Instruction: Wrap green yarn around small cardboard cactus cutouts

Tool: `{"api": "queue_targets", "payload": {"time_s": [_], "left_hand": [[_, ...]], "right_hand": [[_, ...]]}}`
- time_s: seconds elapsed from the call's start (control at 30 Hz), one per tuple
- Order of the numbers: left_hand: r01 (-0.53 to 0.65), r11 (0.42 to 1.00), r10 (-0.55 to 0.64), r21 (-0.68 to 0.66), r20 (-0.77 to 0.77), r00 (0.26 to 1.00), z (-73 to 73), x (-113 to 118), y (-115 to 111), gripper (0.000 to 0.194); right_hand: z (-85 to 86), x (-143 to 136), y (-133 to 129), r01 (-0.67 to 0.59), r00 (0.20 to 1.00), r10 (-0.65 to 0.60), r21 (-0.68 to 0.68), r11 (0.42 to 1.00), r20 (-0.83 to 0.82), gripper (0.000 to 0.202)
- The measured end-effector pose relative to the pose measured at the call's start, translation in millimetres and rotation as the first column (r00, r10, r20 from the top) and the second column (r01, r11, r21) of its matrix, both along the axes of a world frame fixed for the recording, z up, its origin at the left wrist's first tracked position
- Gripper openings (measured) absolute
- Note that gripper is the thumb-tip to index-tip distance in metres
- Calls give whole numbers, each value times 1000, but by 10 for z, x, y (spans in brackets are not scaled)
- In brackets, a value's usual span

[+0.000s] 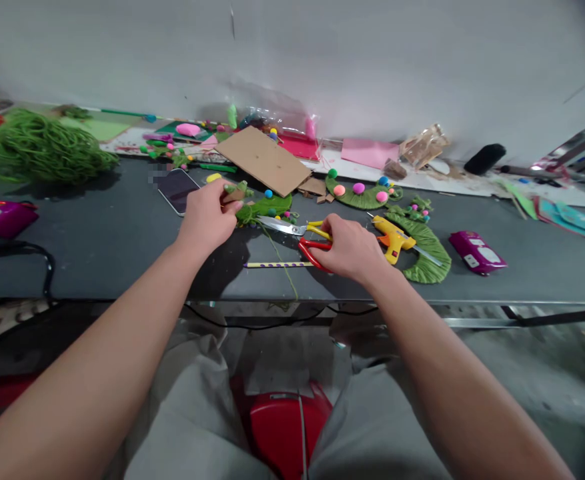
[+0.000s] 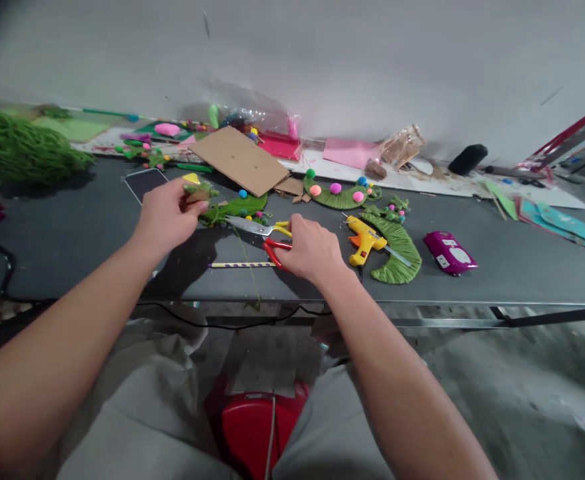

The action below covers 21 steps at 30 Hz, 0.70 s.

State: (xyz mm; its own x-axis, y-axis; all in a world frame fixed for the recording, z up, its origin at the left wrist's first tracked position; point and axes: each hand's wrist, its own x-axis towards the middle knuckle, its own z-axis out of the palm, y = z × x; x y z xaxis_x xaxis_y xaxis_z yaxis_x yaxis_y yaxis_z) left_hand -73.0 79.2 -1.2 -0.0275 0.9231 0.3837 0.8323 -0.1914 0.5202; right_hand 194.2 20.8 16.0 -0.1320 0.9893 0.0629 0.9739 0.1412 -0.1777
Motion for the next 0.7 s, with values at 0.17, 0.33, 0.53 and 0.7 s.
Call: {"api": "queue_targets", "payload": {"time_s": [0.17,0.33,0.53,0.7], "left_hand": [[7,1000,-7,-5,-54,999,-8,7,-8,17],[57,998,-57,14,-37,998,-42,33,9,21],[82,997,-82,17,-12,997,-78,50,33,21],[100,995,-99,15,-21,995,-85,60,32,17]], "right_hand": [[14,-6,-58,4,1000,-4,9,1000,-21,42],[12,13,-57,20,997,-19,7,1000,-78,41],[-3,29,-46,14,994,-14,-1,1000,-106,37],[-28,50,-37,5,995,-4,12,1000,-103,31]]}}
